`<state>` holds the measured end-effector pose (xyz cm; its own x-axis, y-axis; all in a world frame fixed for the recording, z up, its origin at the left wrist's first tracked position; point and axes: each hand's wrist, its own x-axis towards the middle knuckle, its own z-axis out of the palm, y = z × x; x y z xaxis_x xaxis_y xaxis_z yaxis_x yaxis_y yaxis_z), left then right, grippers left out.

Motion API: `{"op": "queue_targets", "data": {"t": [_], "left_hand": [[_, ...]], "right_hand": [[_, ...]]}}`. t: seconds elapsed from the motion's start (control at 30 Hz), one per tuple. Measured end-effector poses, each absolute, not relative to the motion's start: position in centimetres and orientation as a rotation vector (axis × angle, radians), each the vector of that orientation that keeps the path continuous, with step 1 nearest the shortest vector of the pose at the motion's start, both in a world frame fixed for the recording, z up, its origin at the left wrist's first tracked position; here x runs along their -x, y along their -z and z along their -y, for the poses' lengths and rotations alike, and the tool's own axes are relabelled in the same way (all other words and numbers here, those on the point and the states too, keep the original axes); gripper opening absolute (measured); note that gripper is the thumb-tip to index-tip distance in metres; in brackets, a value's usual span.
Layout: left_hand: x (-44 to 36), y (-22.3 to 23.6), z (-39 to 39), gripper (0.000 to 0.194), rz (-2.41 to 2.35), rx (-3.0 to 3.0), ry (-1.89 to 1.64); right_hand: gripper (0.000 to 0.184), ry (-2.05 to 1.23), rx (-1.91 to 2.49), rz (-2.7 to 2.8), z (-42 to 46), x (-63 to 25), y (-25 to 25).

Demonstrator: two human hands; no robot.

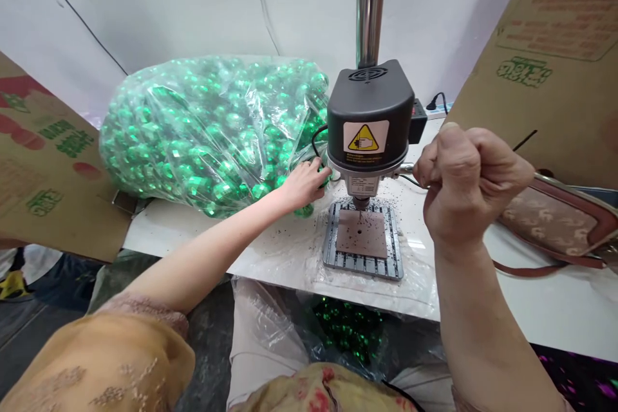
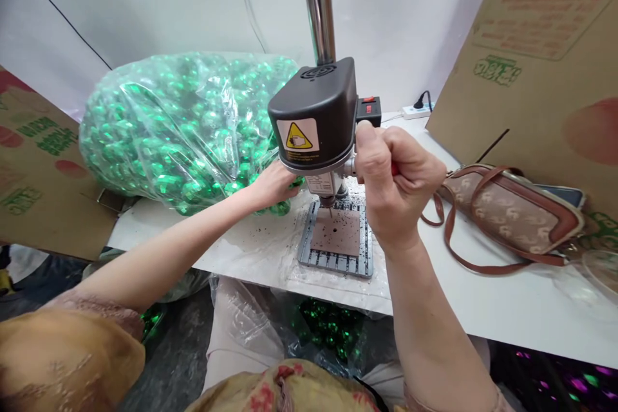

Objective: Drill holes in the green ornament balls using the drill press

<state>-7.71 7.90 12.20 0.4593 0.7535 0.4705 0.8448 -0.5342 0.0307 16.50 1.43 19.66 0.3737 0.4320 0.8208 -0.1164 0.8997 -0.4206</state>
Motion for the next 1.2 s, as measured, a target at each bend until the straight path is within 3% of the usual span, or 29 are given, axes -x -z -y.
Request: {"op": "queue_targets", "data": {"t": [0.13, 0.3, 0.63, 1.2], "left_hand": [[7.5, -12.2, -5.3, 0.048, 1.4, 2.528, 0.717], [5.7, -9.6, -0.2, 0.045, 1.41, 2.596, 1.237], [2.6, -3.0, 1.9, 0.05, 2.207, 2.581, 2.064], [1.8, -3.2, -0.2, 0.059, 2.039, 2.789, 1.738]], "right_hand": [[0.044, -0.356, 0.308, 1.125, -1.5, -16.3, -19.6], [0.044, -0.343, 0.3, 1.13, -1.6, -16.4, -19.7], [0.05, -0.321, 0.298, 1.15, -2.0, -16.5, -19.7], [0.047, -0.279, 0.343, 1.169, -2.0, -16.4, -19.6]]}}
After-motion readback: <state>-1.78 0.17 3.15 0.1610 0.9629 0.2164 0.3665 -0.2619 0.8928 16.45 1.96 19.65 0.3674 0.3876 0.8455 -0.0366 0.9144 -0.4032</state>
